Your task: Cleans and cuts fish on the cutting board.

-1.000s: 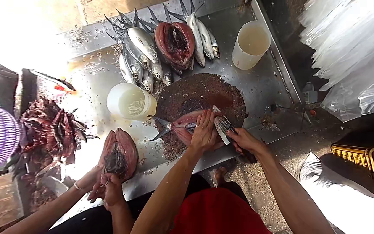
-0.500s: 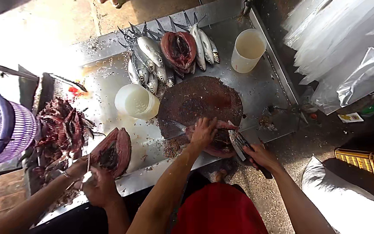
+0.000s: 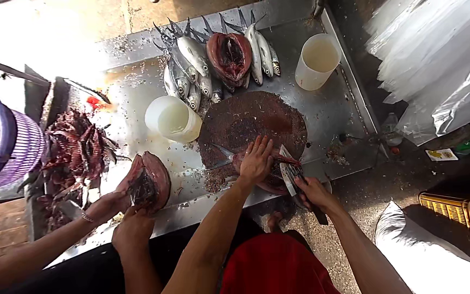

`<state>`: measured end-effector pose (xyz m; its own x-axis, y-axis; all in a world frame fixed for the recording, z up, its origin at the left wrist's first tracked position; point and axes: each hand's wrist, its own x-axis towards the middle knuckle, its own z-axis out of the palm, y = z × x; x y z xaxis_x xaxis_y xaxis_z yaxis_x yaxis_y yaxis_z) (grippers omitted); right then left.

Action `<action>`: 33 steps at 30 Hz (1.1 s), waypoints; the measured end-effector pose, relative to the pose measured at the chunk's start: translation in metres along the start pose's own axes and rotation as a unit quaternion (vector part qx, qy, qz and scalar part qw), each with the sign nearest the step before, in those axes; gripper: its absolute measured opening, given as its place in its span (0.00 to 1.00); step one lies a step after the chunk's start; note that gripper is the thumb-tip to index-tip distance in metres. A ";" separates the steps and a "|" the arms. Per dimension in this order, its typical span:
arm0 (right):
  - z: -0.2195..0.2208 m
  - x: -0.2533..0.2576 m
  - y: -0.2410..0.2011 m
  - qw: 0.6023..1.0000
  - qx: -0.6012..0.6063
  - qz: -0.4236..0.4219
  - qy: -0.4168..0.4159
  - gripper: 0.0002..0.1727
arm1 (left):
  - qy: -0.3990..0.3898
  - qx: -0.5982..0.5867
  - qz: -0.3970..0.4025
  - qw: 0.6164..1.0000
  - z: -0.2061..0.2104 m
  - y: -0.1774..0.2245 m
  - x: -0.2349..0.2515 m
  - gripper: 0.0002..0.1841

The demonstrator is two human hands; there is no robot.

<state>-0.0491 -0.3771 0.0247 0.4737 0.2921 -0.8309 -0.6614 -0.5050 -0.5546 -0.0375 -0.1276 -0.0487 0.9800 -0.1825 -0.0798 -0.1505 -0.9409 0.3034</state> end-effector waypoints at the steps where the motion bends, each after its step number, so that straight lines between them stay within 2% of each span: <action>1: 0.001 -0.004 0.001 1.000 -0.001 0.004 -0.001 0.23 | -0.007 -0.008 0.000 1.000 0.000 0.000 -0.001 0.32; 6: 0.023 0.017 -0.026 0.999 0.015 0.008 0.042 0.26 | 0.003 -0.032 -0.010 0.999 -0.003 -0.004 0.003 0.32; 11: 0.037 0.013 -0.025 0.996 0.045 0.017 0.071 0.26 | -0.018 -0.010 -0.013 1.000 -0.016 -0.029 -0.009 0.32; 17: 0.017 0.002 0.002 0.999 -0.042 -0.007 0.017 0.26 | -0.009 0.036 -0.013 0.999 -0.014 -0.034 -0.011 0.32; 21: 0.027 0.018 -0.019 0.999 -0.036 -0.010 0.019 0.25 | -0.011 0.028 -0.016 0.999 -0.013 -0.034 -0.009 0.32; 25: 0.036 0.008 -0.024 0.999 -0.046 -0.004 0.028 0.25 | -0.001 0.019 -0.009 1.000 -0.011 -0.037 -0.009 0.32; 29: 0.064 0.028 -0.044 0.997 -0.048 -0.001 0.061 0.26 | -0.011 -0.003 -0.010 1.000 -0.014 -0.039 -0.009 0.32; 33: 0.076 0.027 -0.046 0.995 -0.047 0.014 0.084 0.28 | -0.004 -0.032 -0.001 0.999 -0.018 -0.066 -0.022 0.31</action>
<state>-0.0496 -0.2842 0.0243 0.5523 0.1410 -0.8216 -0.6221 -0.5864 -0.5188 -0.0464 -0.0561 -0.0497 0.9791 -0.1835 -0.0875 -0.1402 -0.9211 0.3632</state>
